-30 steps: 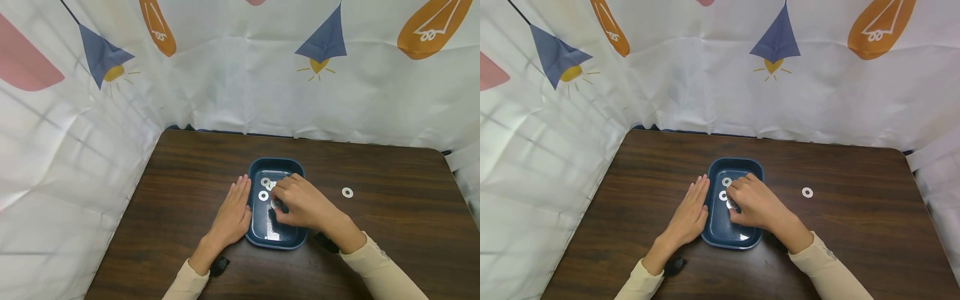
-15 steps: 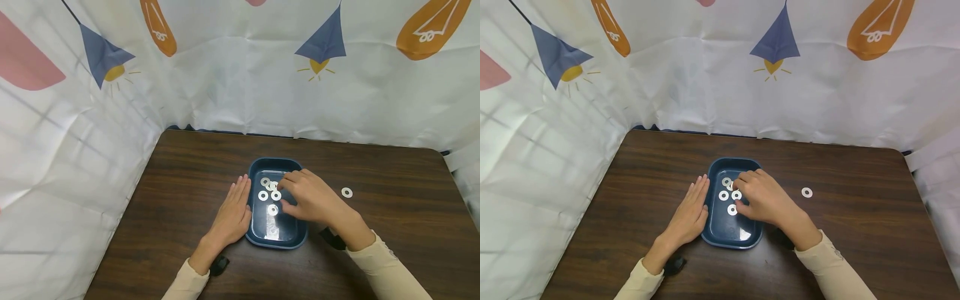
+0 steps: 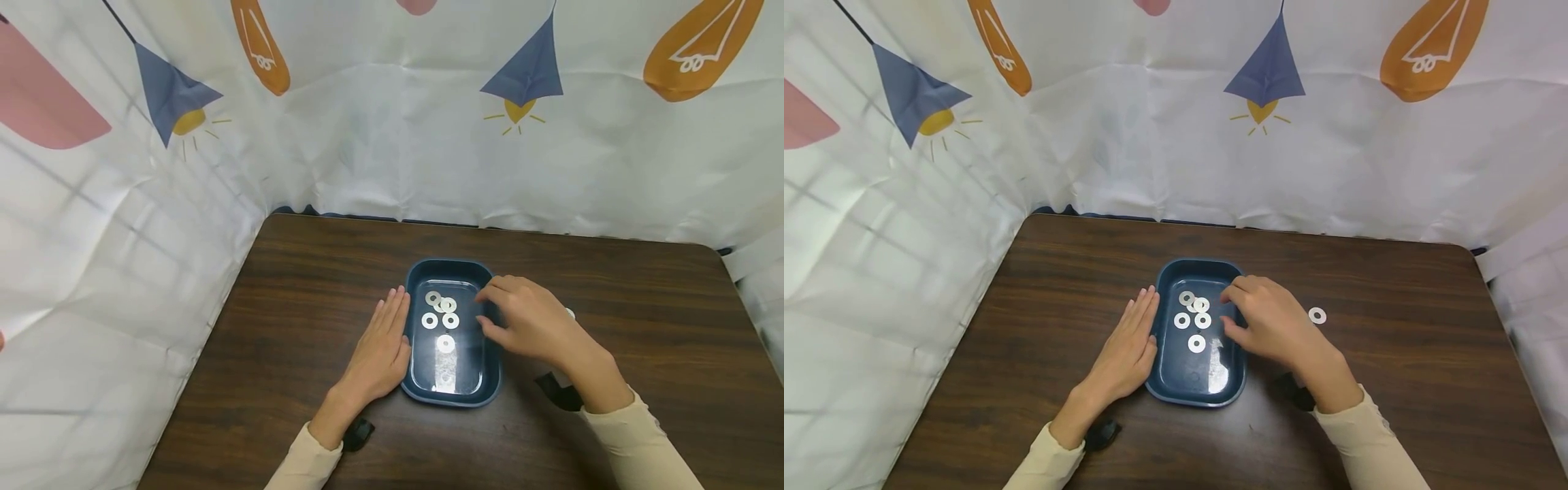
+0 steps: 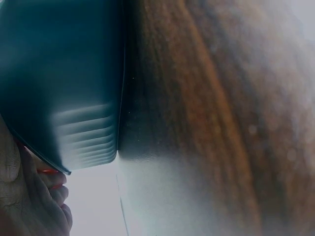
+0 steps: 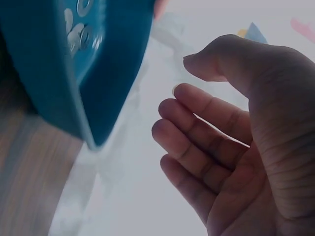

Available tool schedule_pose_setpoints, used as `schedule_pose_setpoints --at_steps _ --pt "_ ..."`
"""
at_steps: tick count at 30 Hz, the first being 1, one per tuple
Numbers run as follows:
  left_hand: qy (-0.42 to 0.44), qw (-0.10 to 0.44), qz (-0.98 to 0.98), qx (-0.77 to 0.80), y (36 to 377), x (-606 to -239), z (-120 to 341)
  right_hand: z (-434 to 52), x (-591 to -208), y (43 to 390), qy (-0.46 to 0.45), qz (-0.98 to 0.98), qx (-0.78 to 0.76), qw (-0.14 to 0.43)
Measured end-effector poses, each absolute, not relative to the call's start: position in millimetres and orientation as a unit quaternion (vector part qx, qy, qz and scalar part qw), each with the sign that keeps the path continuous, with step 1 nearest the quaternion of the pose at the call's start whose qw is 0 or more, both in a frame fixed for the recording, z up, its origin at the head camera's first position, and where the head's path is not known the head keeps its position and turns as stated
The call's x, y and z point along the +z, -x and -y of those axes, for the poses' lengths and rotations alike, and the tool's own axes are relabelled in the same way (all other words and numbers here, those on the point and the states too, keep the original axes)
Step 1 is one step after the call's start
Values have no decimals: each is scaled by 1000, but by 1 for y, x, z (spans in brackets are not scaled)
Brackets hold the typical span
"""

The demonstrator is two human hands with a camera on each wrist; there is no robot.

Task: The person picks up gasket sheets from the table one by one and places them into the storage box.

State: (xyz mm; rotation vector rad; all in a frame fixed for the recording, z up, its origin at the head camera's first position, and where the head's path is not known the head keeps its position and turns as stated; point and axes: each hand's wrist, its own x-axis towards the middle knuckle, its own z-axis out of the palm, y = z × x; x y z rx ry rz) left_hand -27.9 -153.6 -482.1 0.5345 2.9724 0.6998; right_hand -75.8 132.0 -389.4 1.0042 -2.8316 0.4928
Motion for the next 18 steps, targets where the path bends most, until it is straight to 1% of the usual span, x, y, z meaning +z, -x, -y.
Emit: schedule_pose_setpoints --at_steps 8,14,18 --pt "-174 22 -957 232 29 -481 151 -163 -392 75 -245 950 190 34" --pt "-168 24 -958 231 28 -481 150 -181 -396 74 -239 950 199 42" --pt "-167 20 -958 234 27 -482 149 -193 -401 75 -224 951 211 36"
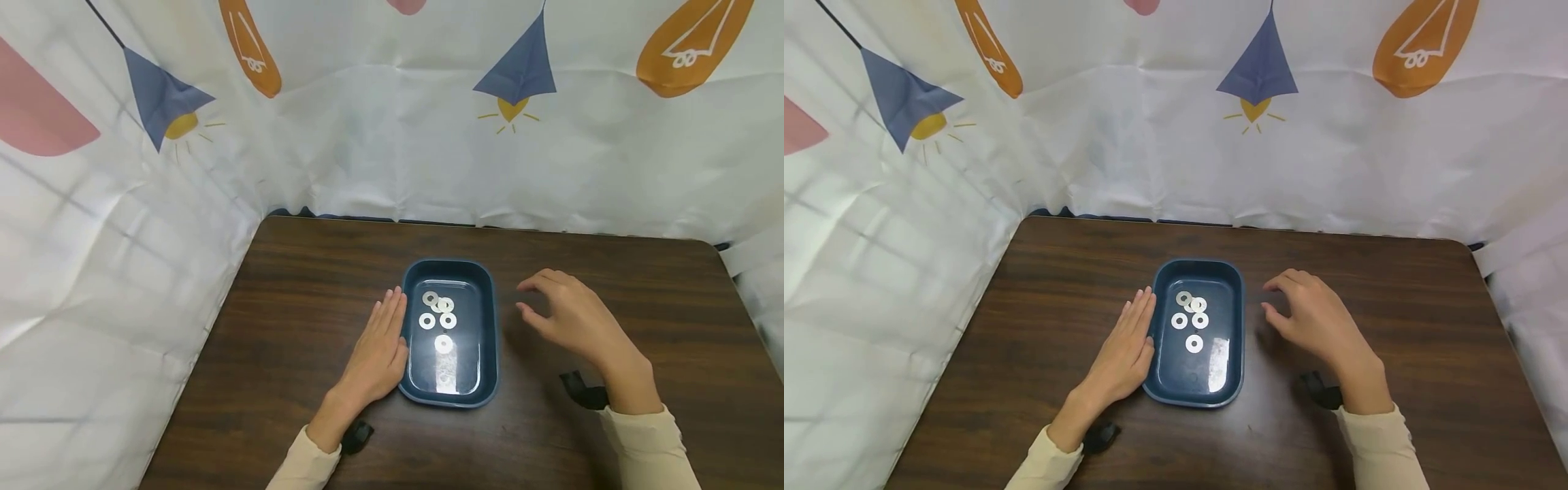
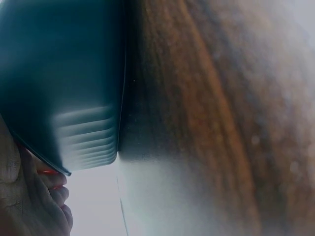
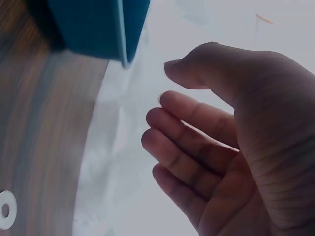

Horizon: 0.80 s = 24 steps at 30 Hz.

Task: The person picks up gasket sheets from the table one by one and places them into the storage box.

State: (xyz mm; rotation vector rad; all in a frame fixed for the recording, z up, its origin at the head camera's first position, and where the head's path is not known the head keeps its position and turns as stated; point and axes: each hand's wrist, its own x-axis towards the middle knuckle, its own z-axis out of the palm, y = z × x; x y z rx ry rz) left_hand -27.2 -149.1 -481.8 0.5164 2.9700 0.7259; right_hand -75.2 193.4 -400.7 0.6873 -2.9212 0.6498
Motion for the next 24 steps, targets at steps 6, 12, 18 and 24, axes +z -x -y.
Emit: schedule_pose_setpoints --at_steps 6,12,18,24 --pt "-171 22 -958 229 26 -483 150 -210 -411 77 -199 956 215 21" --pt "-172 15 -959 226 26 -482 153 -230 -426 80 -165 963 215 6" --pt "-167 20 -960 222 25 -481 154 -249 -447 79 -140 966 217 15" --pt "-169 18 -960 222 27 -481 152 -259 -455 81 -119 970 210 -33"
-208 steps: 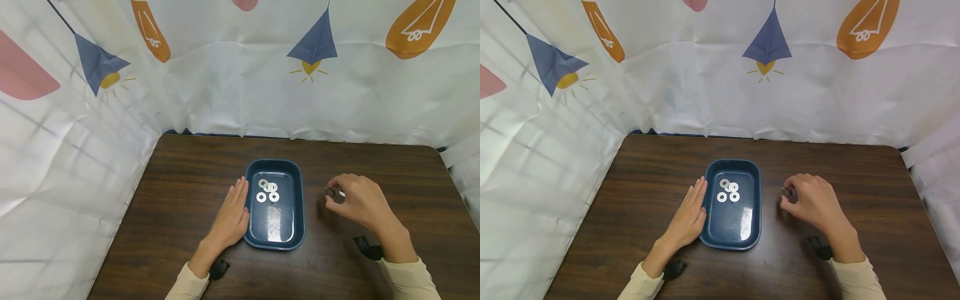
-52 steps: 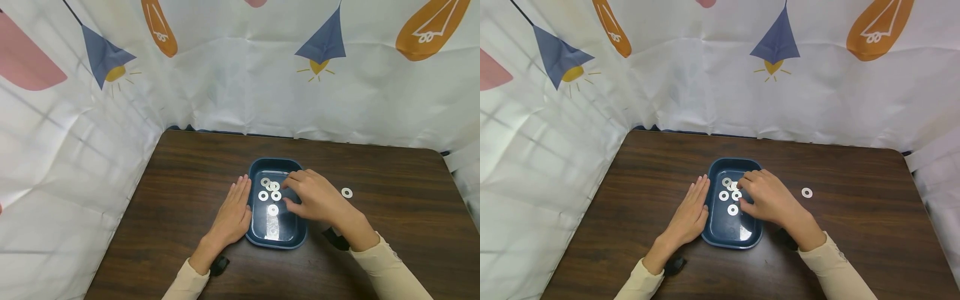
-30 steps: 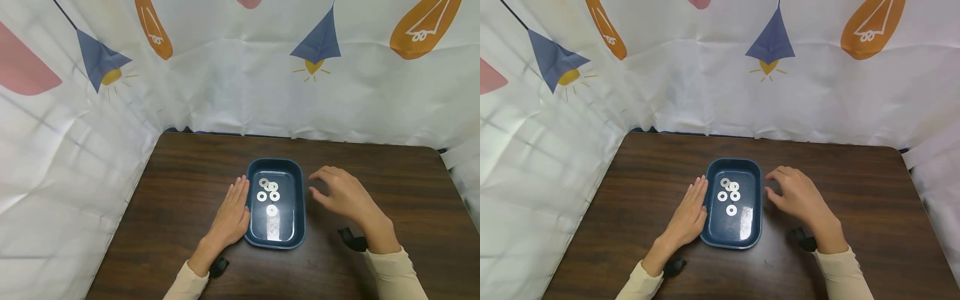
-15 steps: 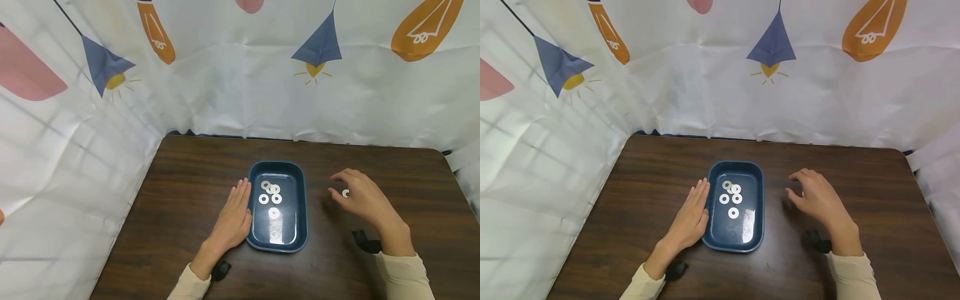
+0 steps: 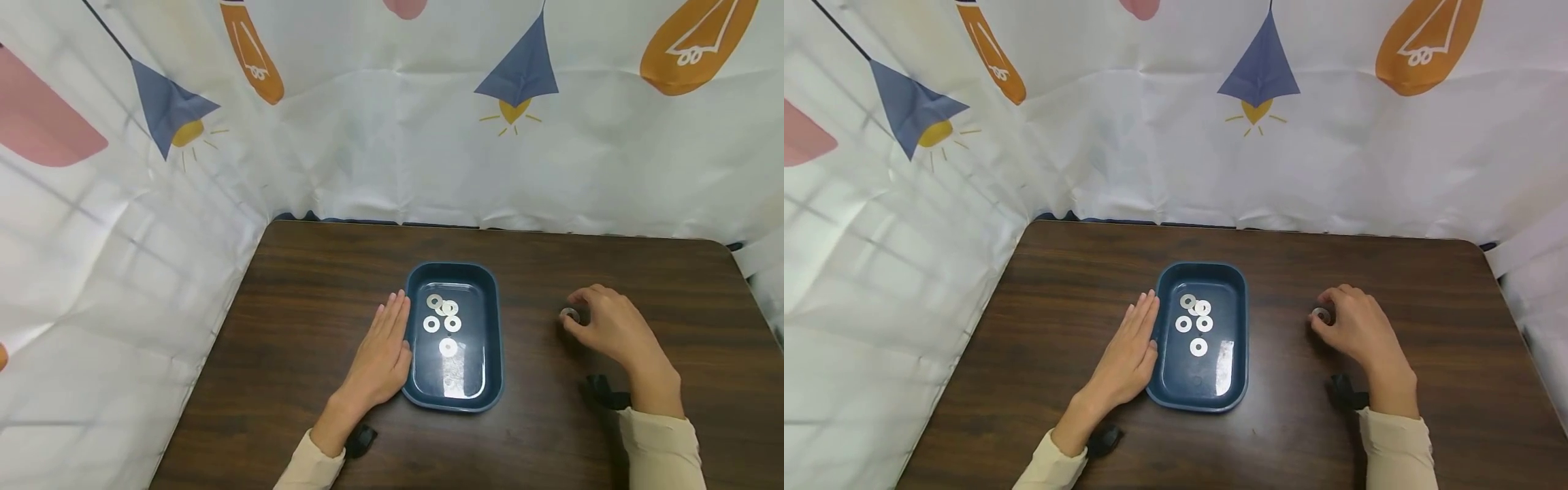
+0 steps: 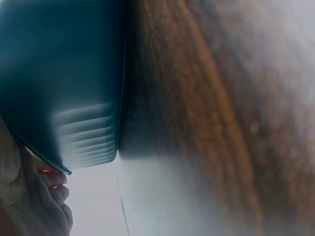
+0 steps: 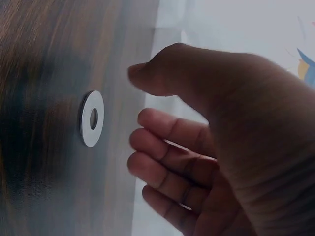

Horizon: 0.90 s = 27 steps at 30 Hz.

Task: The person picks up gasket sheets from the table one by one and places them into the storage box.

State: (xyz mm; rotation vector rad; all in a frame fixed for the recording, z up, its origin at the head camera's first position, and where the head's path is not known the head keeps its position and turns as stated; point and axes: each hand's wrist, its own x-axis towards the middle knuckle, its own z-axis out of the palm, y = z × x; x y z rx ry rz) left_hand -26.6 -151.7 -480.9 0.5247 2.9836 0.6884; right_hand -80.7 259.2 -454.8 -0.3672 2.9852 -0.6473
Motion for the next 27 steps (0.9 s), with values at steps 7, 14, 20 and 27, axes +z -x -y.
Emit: schedule_pose_setpoints --at_steps 7,14,20,27 --pt "-172 16 -959 223 26 -481 150 -266 -459 82 106 -974 -188 70" --pt "-171 20 -959 224 26 -480 150 -265 -465 83 101 -975 -183 70" --pt "-171 28 -958 228 26 -481 147 -266 -466 80 95 -976 -179 74" --pt "-174 16 -958 228 28 -481 149 -264 -467 80 97 -976 -178 75"
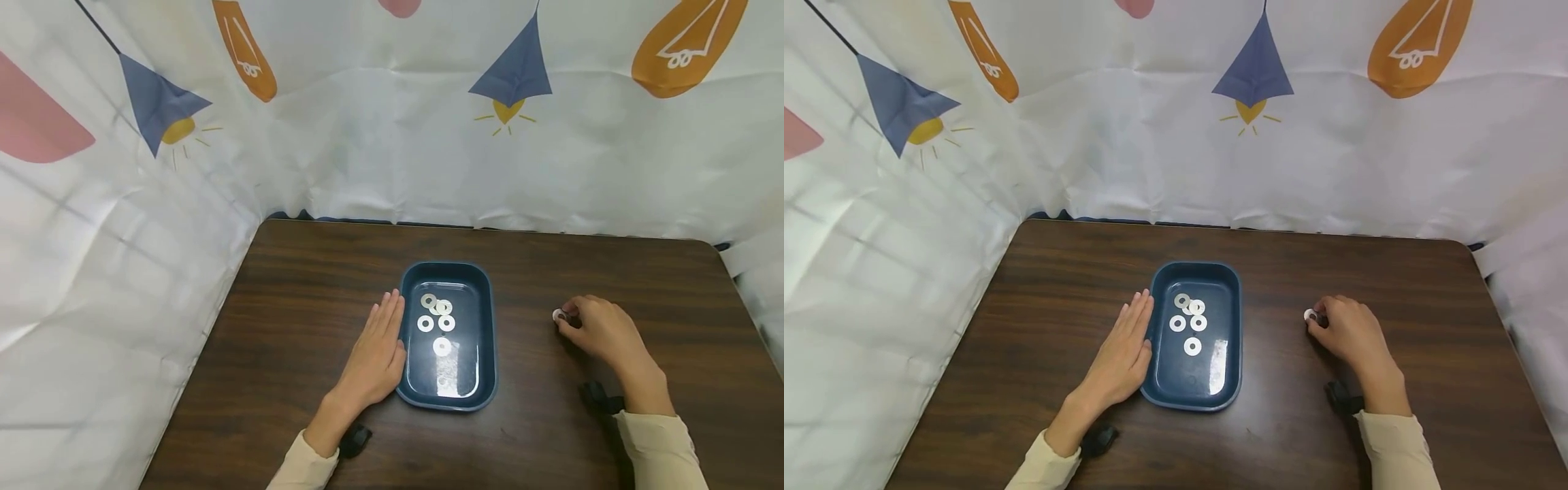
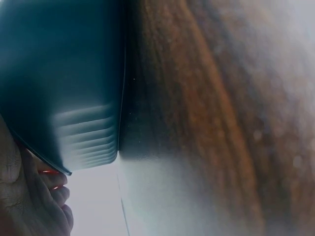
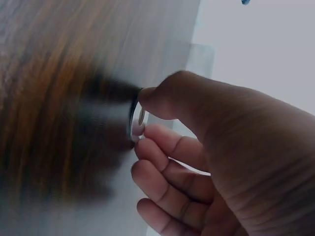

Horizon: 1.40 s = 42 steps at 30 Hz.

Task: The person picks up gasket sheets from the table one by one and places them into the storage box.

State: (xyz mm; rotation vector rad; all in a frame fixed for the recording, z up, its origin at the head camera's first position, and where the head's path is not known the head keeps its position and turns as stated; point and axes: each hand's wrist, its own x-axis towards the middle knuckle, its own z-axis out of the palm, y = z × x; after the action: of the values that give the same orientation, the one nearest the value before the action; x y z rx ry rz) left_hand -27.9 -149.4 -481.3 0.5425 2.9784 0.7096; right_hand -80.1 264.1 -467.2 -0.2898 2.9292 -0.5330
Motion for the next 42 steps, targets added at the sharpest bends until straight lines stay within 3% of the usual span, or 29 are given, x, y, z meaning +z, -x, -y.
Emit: schedule_pose_setpoints --at_steps 10,26,42 --pt "-175 19 -958 225 28 -481 151 -264 -461 90 92 -974 -167 124" --pt "-172 30 -960 218 27 -480 152 -262 -461 92 95 -970 -180 134" --pt "-184 5 -958 221 27 -481 154 -257 -457 93 128 -968 -177 127"
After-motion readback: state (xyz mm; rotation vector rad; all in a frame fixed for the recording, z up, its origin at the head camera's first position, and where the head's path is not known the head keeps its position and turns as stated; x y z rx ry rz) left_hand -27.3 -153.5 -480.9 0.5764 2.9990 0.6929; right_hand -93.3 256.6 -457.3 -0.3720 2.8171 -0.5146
